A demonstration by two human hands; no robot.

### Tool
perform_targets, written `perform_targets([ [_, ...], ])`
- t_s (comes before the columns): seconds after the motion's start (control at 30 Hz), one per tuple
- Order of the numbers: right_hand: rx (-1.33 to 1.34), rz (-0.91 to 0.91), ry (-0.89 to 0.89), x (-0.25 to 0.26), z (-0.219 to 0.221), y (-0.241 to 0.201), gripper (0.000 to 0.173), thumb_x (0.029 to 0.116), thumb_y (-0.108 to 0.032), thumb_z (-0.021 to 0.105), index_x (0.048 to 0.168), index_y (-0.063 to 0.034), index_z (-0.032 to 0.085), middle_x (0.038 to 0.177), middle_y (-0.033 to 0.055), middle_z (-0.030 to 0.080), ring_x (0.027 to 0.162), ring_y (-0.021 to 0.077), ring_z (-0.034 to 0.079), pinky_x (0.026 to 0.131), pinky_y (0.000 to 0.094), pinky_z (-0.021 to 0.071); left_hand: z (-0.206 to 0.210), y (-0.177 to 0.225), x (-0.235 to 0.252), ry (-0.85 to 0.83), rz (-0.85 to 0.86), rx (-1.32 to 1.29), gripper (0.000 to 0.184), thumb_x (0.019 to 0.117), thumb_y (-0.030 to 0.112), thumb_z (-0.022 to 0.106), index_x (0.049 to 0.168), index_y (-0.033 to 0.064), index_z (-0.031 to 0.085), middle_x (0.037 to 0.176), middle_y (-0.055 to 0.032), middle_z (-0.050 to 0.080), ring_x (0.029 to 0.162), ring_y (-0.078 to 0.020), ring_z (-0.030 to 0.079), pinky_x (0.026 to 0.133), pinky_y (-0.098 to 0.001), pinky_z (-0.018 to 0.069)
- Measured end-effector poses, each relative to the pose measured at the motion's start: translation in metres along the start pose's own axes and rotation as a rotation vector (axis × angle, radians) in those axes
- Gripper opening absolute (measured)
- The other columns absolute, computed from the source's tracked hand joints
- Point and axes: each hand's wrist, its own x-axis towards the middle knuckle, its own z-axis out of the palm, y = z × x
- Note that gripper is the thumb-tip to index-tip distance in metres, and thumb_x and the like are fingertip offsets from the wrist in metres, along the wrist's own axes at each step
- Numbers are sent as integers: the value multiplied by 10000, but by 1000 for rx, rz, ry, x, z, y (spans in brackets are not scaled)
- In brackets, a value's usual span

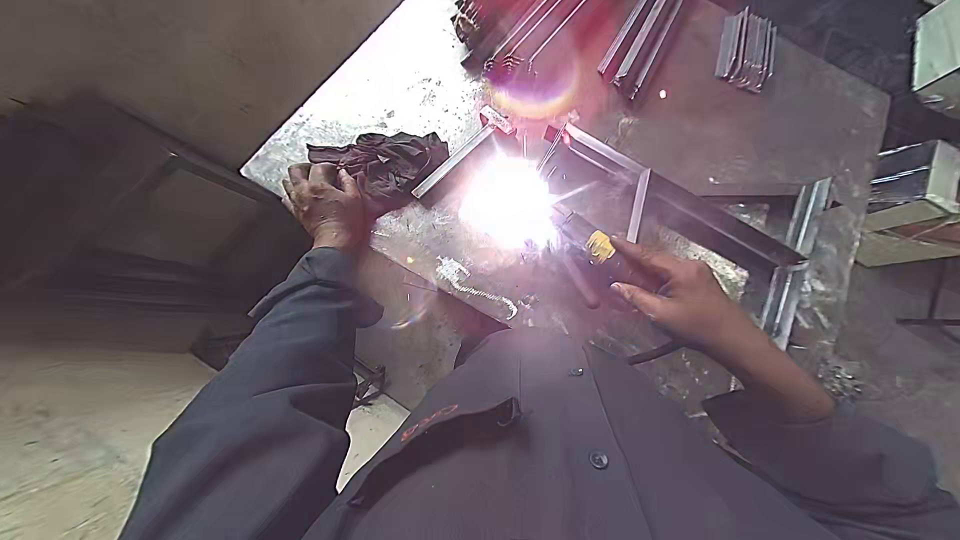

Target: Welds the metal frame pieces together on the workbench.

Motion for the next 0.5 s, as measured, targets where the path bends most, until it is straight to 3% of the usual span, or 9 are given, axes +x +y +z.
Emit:
perform_targets([
  [0.07,-6,30,2,-2,-2,-2,492,937,-222,673,1426,-202,621,1124,28,755,946,124,717,848,388,596,-2,0,-1,2,18,-9,473,1045,386,462,1297,32,648,1467,-257,520,1420,-435,441,1166,-610,330],
  [0.1,10,41,21,-3,-2,0,448,928,-204,697,1373,-190,651,1083,46,752,911,146,716,818,413,591,-3,-1,-1,-6,23,-10,483,1046,391,456,1303,28,644,1477,-265,510,1431,-438,430,1170,-625,318],
  [0.17,-12,-26,50,-2,-3,4,559,940,-315,694,1476,-210,577,1150,44,739,951,119,706,849,369,584,-3,-4,1,-20,32,-36,483,1042,389,456,1308,36,649,1490,-269,495,1425,-454,425,1151,-661,312],
  [0.23,0,-18,43,0,-4,5,593,942,-347,694,1501,-215,548,1191,53,731,988,127,707,871,377,581,2,-6,4,-15,16,-18,474,1043,407,461,1317,70,650,1503,-232,498,1419,-432,442,1148,-639,325],
  [0.4,26,-17,4,3,-1,5,558,937,-320,700,1475,-235,577,1114,44,745,911,109,706,817,380,591,3,-5,4,-5,15,-18,463,1044,398,464,1312,74,656,1505,-228,498,1420,-427,441,1151,-636,321],
  [0.5,13,5,7,3,-1,3,556,927,-299,708,1467,-241,587,1144,57,742,958,143,714,846,420,589,0,-2,1,-18,8,2,467,1049,404,457,1317,73,650,1496,-234,503,1420,-421,445,1146,-630,336],
])
